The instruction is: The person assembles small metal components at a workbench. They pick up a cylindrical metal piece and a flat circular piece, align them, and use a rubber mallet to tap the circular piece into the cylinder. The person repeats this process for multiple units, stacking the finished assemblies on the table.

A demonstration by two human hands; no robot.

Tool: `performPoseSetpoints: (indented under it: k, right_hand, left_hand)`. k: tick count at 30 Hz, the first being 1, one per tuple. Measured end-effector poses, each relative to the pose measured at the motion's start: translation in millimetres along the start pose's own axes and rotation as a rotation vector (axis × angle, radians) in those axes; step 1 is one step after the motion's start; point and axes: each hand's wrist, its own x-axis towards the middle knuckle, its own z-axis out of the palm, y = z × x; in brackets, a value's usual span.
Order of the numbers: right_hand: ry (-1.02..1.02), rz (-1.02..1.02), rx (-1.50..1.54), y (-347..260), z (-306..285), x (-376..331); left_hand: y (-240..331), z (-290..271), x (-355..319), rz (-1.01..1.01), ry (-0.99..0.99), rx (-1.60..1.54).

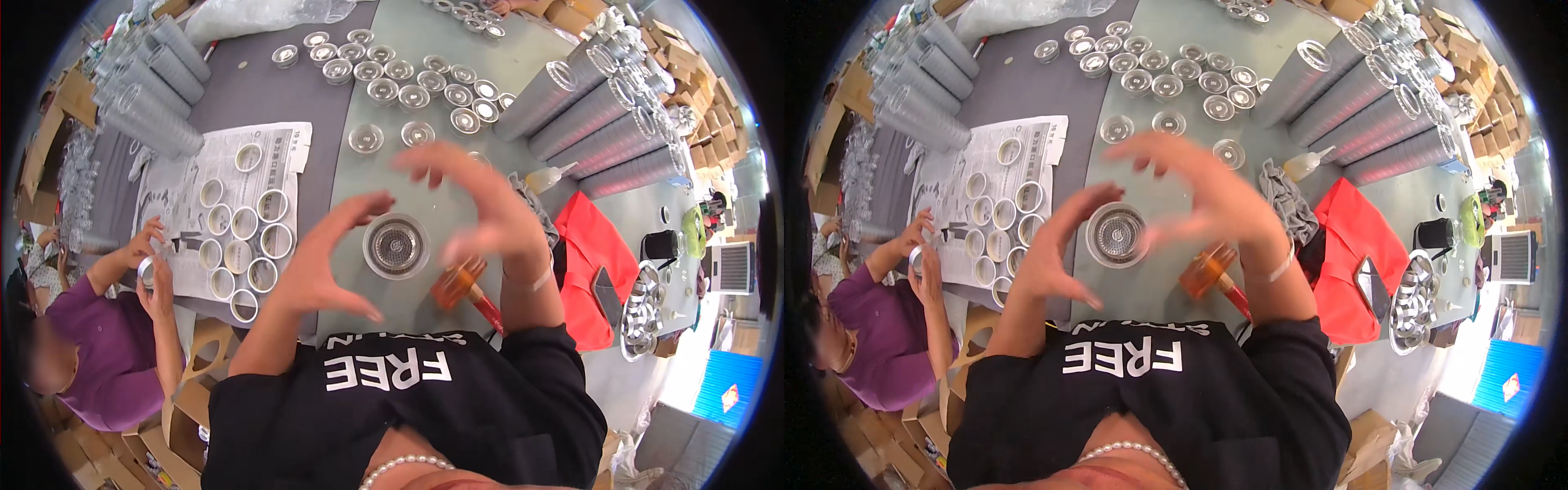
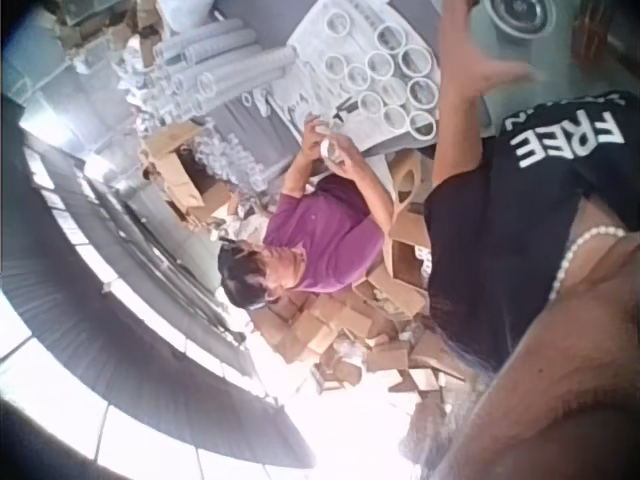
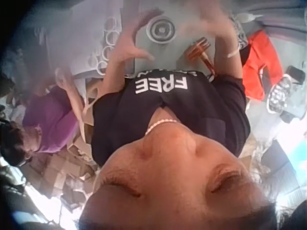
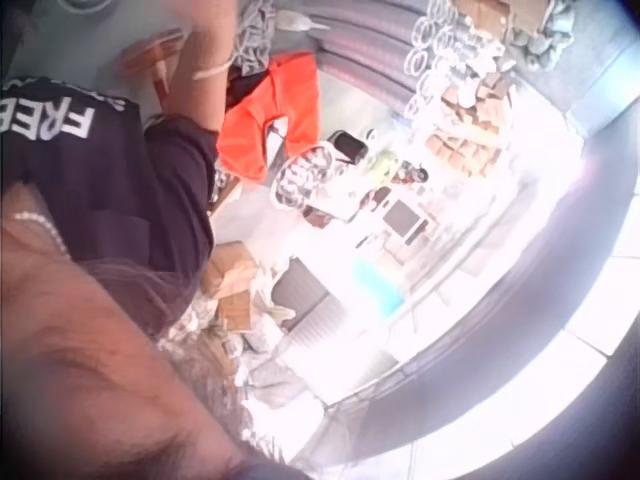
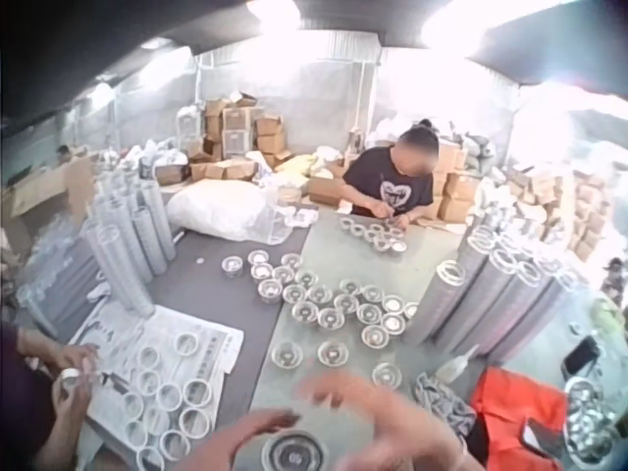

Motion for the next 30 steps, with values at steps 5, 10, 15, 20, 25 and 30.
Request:
performPoseSetpoints:
  k: [5, 10, 15, 20, 25, 30]
  right_hand:
    - [-0.026, -0.055, -0.351, -43, 34, -8]
    - [0.42, 0.079, -0.011, 3, 9, -20]
    - [0.269, 0.471, -0.678, 140, 20, -66]
    - [0.304, 0.307, -0.556, 98, 19, -49]
    - [-0.067, 0.197, -0.271, 24, 40, -41]
    - [0.004, 0.239, -0.405, 5, 63, -46]
  left_hand:
    - [-14, 22, -9, -0.049, 0.069, 0.109]
    - [-16, 22, -1, 0.007, 0.18, -0.094]
    - [-35, 5, 19, -0.042, 0.425, -0.328]
    - [-111, -9, 37, -0.163, 0.478, -0.264]
    - [-170, 0, 56, -0.202, 0.411, -0.153]
    - [-163, -7, 57, -0.109, 0.526, -0.013]
